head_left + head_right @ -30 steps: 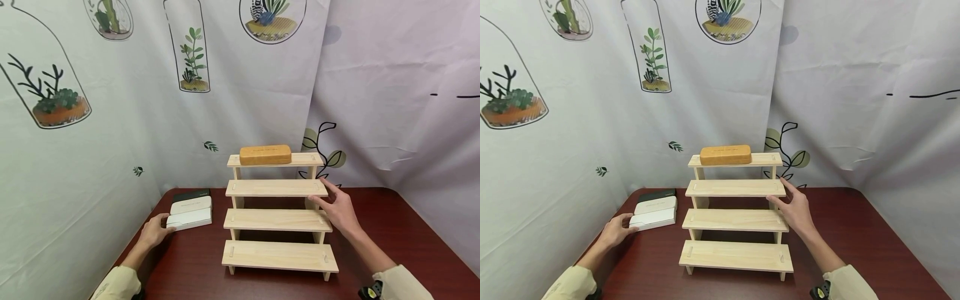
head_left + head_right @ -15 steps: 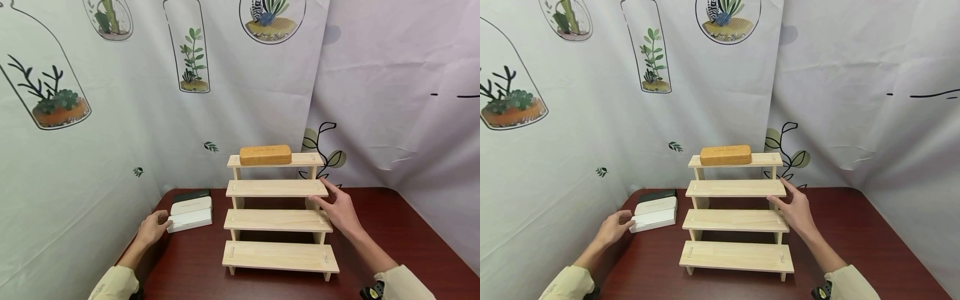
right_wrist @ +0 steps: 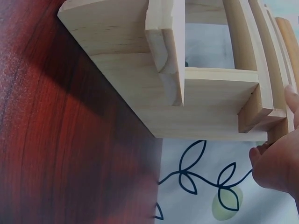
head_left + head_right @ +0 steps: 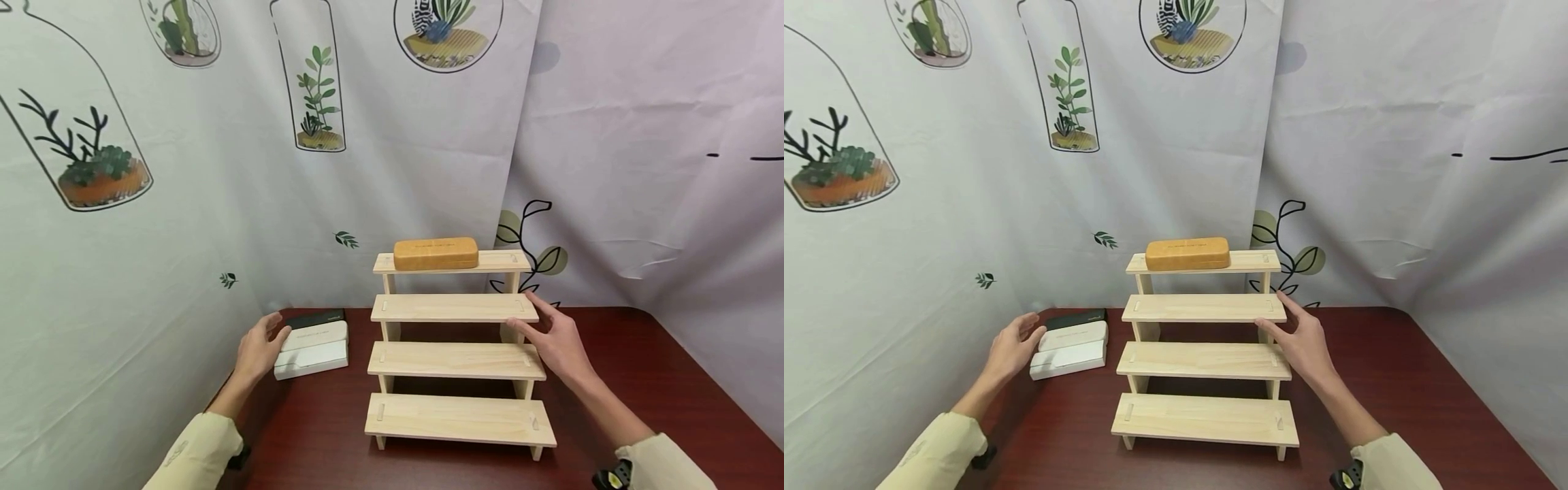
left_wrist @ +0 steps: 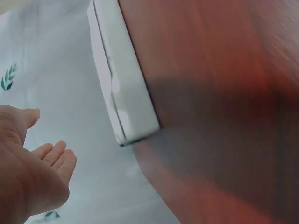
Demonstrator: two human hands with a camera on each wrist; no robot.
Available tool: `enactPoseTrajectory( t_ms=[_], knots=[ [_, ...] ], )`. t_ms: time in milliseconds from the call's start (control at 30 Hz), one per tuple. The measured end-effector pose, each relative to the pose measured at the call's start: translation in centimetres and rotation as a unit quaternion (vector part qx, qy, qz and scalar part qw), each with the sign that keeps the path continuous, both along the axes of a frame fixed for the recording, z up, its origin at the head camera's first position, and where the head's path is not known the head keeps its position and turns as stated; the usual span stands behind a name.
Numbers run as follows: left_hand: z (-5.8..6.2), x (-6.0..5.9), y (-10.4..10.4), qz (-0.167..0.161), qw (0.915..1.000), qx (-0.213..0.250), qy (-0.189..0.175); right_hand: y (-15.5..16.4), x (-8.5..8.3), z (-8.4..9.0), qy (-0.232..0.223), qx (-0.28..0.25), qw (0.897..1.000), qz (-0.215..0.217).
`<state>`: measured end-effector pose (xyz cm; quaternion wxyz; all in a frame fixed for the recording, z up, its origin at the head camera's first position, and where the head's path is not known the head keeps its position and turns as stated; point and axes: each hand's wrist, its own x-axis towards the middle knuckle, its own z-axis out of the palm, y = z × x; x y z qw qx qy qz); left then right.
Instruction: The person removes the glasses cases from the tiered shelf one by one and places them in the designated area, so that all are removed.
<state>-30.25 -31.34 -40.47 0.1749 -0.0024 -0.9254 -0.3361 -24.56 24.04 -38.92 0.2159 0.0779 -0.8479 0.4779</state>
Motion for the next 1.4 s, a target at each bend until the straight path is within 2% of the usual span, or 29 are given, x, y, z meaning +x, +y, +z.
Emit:
enactPoseTrajectory(
  t_ms=[200,567,700,1000,1400],
  knots=[
    [1.4,-0.9,2.7,-0.02,0.9992,0.023,0.026,0.0,0.0,0.1,-0.003,-0.006,1.0,0.001],
    [3.9,-2.7,8.4,-0.101,0.9888,0.066,0.088,0.1,0.1,0.2,-0.006,-0.019,1.0,0.0],
    [4.7,-3.0,10.3,-0.129,0.9843,0.079,0.092,0.1,0.0,0.1,-0.006,-0.025,1.0,0.004],
    [6.6,-3.3,13.6,-0.17,0.9748,0.099,0.106,0.2,-0.2,0.2,-0.013,-0.042,0.999,0.013],
    [7.2,-3.6,16.5,-0.198,0.9674,0.101,0.121,0.5,-0.6,0.6,-0.037,-0.057,0.997,0.036]
  ],
)
